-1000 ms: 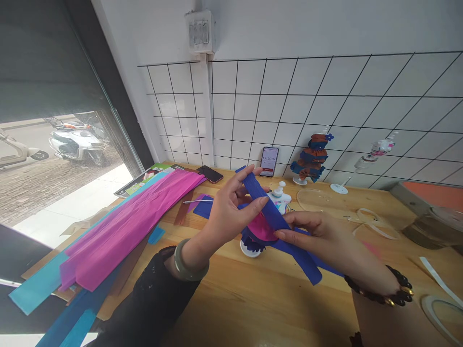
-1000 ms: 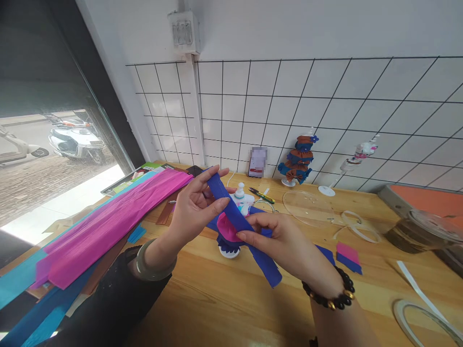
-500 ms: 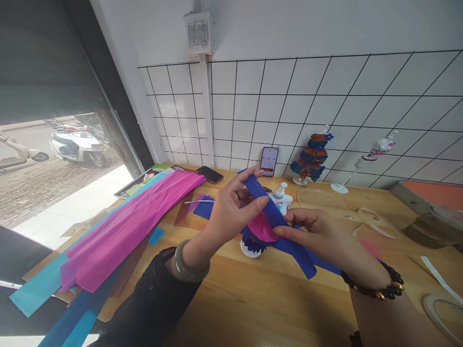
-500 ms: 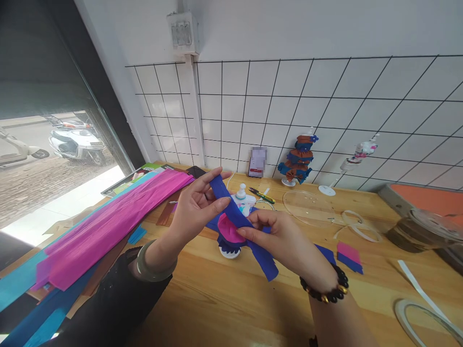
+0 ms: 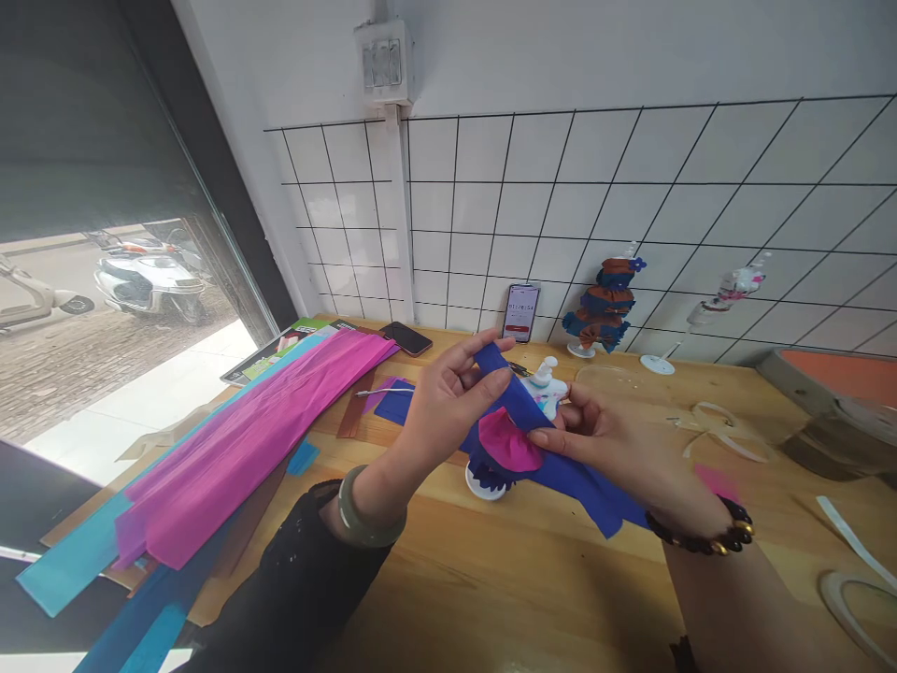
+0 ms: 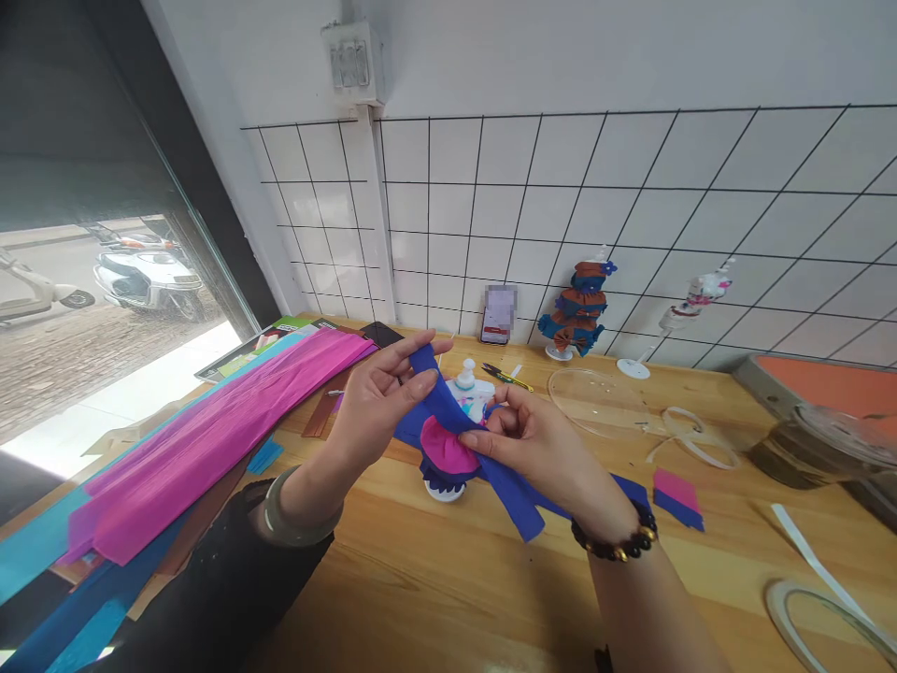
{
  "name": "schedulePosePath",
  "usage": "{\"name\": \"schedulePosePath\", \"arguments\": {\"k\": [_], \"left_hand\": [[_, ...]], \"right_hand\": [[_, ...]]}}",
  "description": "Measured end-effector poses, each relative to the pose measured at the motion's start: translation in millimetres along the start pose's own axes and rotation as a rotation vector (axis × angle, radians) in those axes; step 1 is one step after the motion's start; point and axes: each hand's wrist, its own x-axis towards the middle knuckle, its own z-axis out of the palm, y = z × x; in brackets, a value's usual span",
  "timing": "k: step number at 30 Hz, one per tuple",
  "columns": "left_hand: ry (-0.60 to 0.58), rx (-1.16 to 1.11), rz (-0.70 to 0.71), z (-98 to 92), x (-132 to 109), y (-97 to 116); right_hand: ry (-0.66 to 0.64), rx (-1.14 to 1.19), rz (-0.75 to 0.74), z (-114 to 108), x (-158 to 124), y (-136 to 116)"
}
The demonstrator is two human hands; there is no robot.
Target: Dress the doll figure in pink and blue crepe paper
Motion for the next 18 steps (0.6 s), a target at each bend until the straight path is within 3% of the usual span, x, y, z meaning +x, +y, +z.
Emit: {"name": "schedulePosePath", "arguments": {"k": [18], "left_hand": [[0.0, -0.143, -0.212, 5.6, 16, -12]], "right_hand": [[0.01, -0.091, -0.048, 1, -1, -2]]}}
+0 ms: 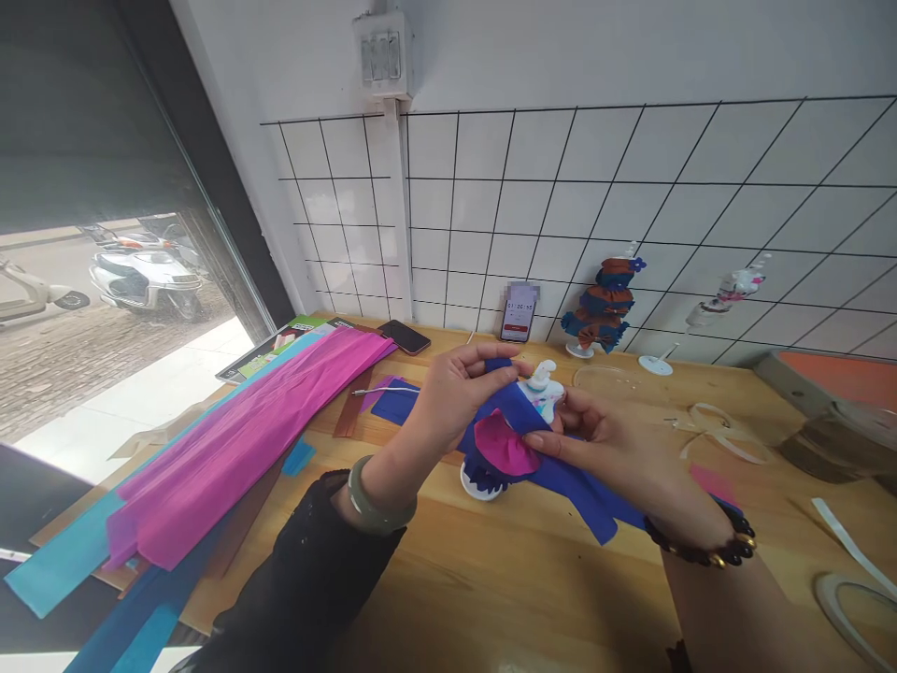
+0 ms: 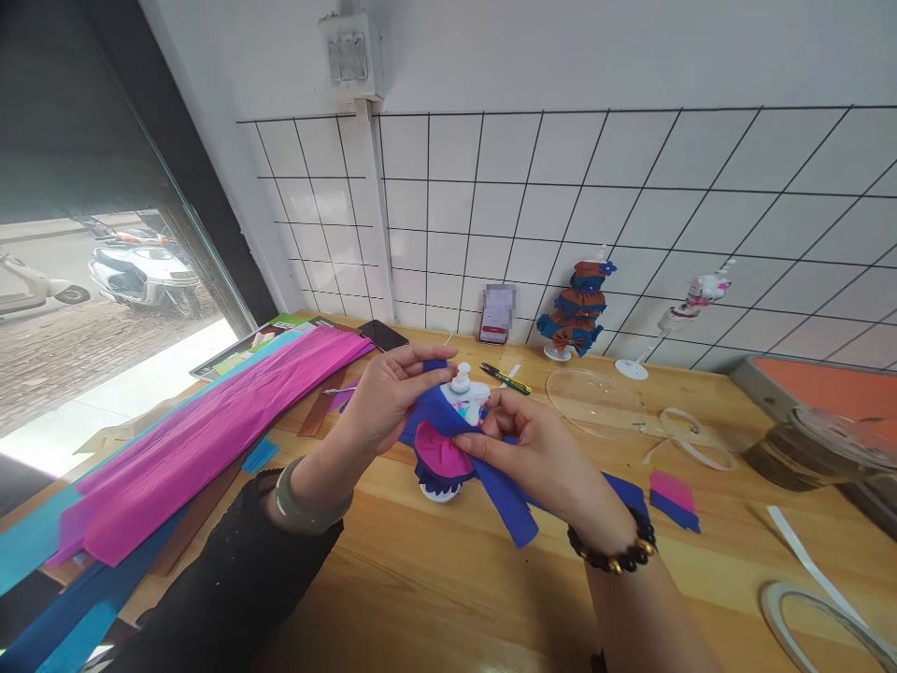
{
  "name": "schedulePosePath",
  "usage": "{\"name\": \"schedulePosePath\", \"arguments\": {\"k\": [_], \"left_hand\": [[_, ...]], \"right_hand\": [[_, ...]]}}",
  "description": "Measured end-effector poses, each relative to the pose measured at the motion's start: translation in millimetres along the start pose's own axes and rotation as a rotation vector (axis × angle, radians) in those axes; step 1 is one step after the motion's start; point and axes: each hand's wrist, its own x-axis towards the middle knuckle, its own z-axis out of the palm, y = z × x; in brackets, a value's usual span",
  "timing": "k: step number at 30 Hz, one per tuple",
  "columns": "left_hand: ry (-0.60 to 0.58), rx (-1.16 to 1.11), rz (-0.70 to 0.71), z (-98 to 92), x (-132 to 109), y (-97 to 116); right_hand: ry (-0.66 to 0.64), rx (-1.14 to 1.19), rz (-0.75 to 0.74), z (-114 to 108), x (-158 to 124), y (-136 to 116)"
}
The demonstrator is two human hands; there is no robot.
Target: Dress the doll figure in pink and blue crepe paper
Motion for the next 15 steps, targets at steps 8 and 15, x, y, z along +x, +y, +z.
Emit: {"name": "schedulePosePath", "arguments": {"k": [8, 15], "left_hand": [[-0.053, -0.057, -0.056, -2.3, 1.8, 2.3], [-0.025, -0.022, -0.024, -3.9, 2.9, 0.9]], "right_hand": [[-0.001, 0.014, -0.01, 1.0, -0.5, -0.1], [0.028, 0.007, 0.019, 1.0, -1.9, -0.8]]}}
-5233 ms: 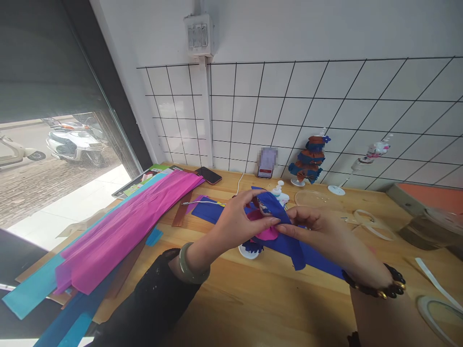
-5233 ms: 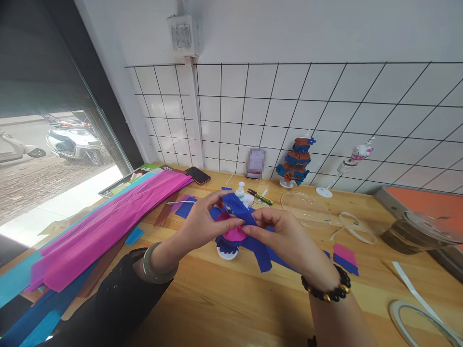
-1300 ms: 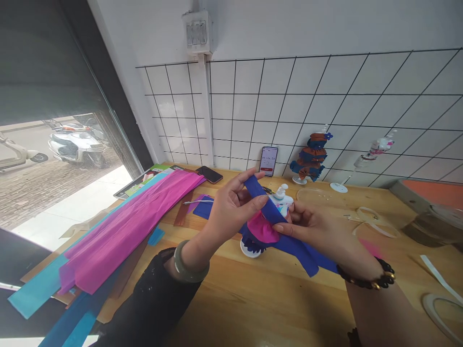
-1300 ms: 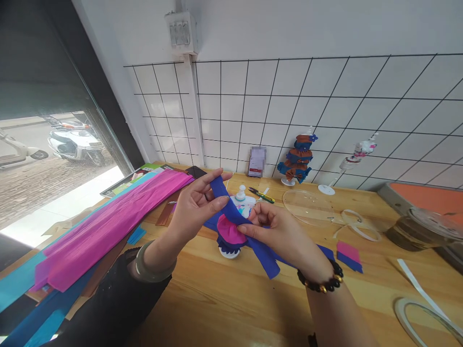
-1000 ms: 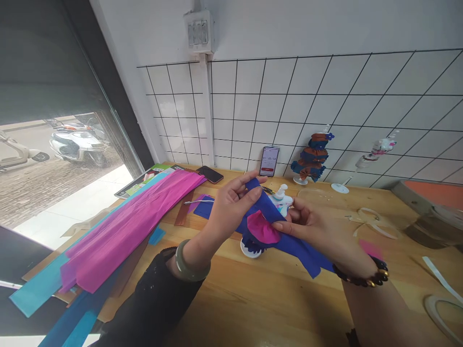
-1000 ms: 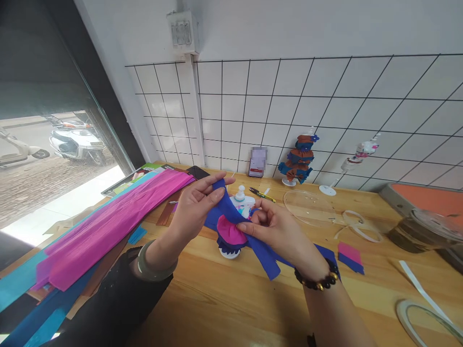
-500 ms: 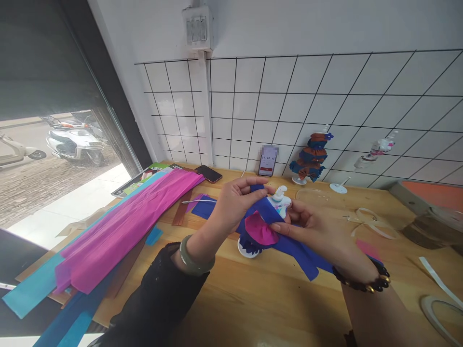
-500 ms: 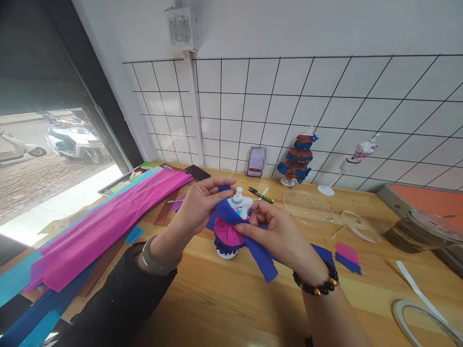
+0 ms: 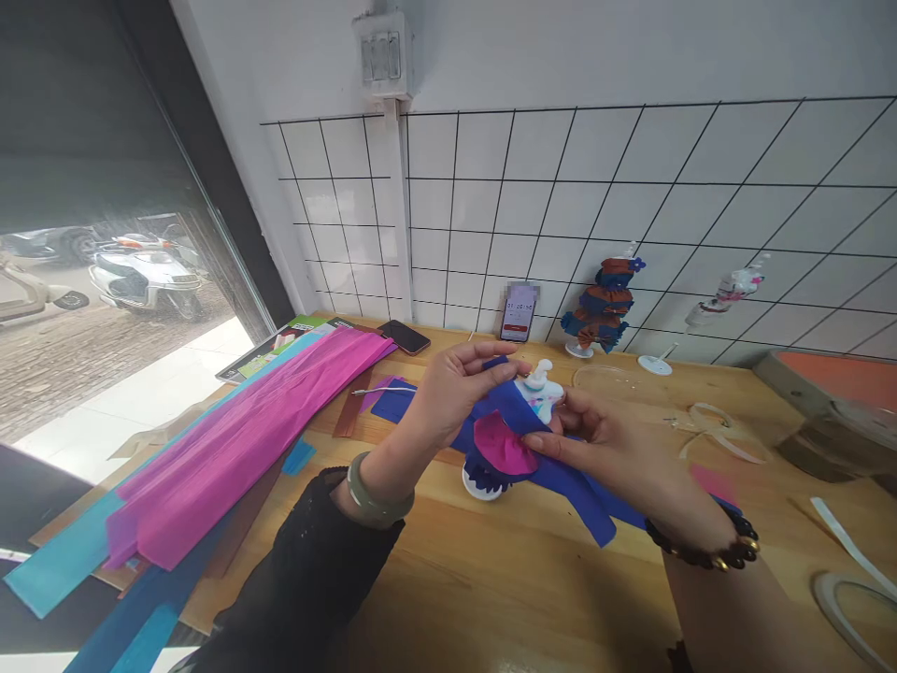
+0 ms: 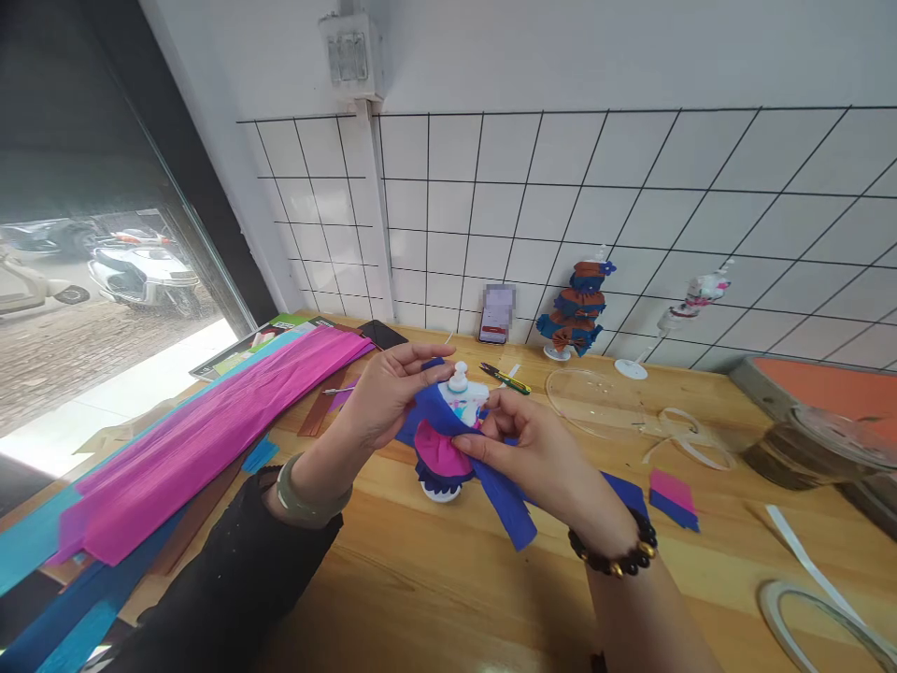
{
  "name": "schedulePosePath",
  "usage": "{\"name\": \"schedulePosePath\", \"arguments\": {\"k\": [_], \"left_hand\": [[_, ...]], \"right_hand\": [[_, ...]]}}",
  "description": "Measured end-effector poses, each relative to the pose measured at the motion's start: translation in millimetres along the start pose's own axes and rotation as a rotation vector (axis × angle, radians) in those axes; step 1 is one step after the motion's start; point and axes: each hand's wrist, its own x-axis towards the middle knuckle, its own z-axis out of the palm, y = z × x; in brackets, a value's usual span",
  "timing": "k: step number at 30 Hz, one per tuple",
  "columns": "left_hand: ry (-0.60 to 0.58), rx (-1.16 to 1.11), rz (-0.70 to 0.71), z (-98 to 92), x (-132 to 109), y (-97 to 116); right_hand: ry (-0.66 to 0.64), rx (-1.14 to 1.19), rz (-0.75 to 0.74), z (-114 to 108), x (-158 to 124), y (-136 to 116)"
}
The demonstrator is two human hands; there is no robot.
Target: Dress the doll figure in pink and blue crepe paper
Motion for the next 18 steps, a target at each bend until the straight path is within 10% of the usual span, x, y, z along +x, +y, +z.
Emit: {"name": "schedulePosePath", "arguments": {"k": [18], "left_hand": [[0.275, 0.182, 0.413, -1.3, -6, 20]], "right_hand": [[-0.031, -0.117, 0.11, -6, -18, -10]]}}
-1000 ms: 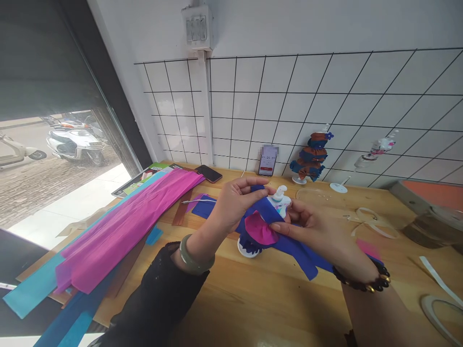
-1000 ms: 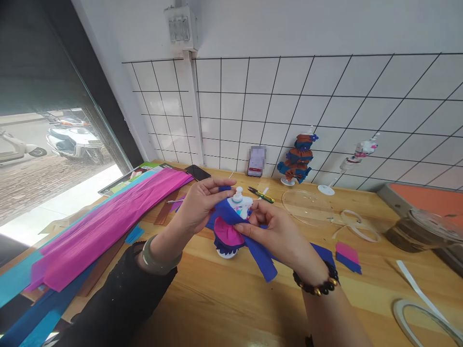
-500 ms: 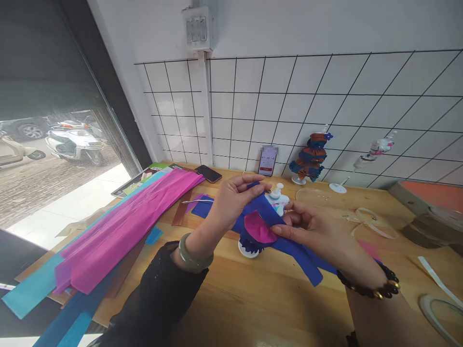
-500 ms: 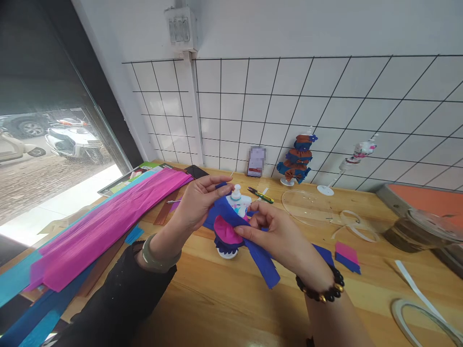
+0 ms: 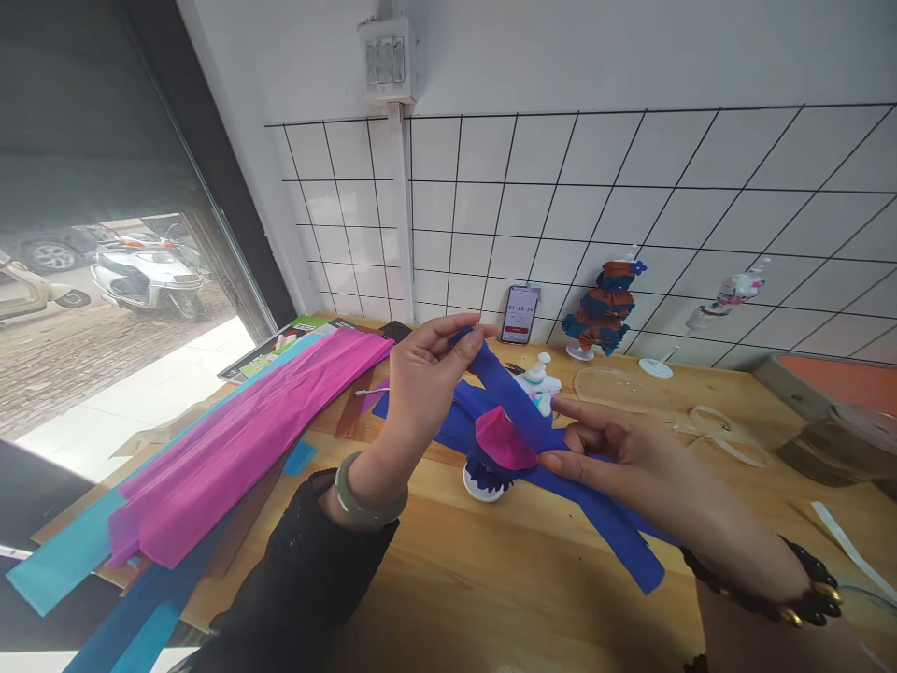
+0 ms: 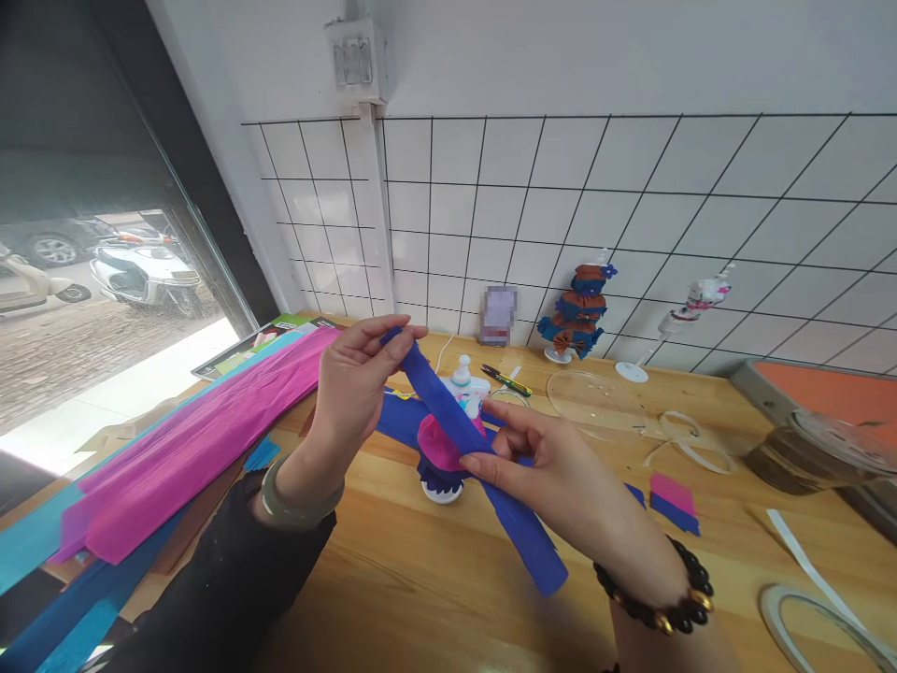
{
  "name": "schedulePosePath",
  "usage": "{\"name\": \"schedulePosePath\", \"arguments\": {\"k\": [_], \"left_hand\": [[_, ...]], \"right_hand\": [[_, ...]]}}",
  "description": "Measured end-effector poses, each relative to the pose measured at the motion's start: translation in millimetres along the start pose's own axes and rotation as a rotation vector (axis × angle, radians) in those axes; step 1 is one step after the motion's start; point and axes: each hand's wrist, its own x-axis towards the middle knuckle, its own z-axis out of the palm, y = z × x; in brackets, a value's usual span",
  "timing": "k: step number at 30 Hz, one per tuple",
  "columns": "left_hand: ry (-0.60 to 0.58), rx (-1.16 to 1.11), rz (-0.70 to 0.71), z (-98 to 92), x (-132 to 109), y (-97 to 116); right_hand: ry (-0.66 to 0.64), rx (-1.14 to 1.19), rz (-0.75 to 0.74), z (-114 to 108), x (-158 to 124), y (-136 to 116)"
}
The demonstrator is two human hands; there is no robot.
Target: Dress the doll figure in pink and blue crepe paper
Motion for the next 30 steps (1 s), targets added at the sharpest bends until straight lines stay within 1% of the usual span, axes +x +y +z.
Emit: {"name": "schedulePosePath", "arguments": {"k": [3, 6, 9, 14, 16, 20, 25, 26, 27, 30], "left_hand": [[0.042, 0.004, 0.059, 1.8, -2, 6], [0.044, -0.005, 0.115, 3.5, -5, 10], [0.064, -0.004, 0.136, 3.2, -6, 13], [0.059, -0.041, 0.085, -2.1, 0, 12], [0.059, -0.061, 0.046, -4.5, 4, 11], [0.078, -0.106, 0.001, -6.6, 12, 7], [0.069, -0.118, -0.013, -3.1, 19, 5], [0.064, -0.12, -0.018, -2.5, 20, 4], [0.059, -0.122, -0.023, -2.0, 21, 4], [0.05, -0.115, -0.043, -1.5, 23, 1]], "right_hand": [[0.042, 0.004, 0.007, -1, -4, -2], [0.096, 0.008, 0.01, -2, -8, -2], [0.12, -0.004, 0.016, -3, -12, -2], [0.068, -0.024, -0.016, -3, -15, -1], [0.038, 0.003, -0.038, -3, -16, 0], [0.011, 0.09, -0.034, -4, -16, -2], [0.03, 0.102, -0.187, -6, -14, -11], [0.029, 0.098, -0.198, -7, -13, -12], [0.029, 0.094, -0.187, -7, -12, -12], [0.019, 0.07, -0.09, -8, -7, -7]]}}
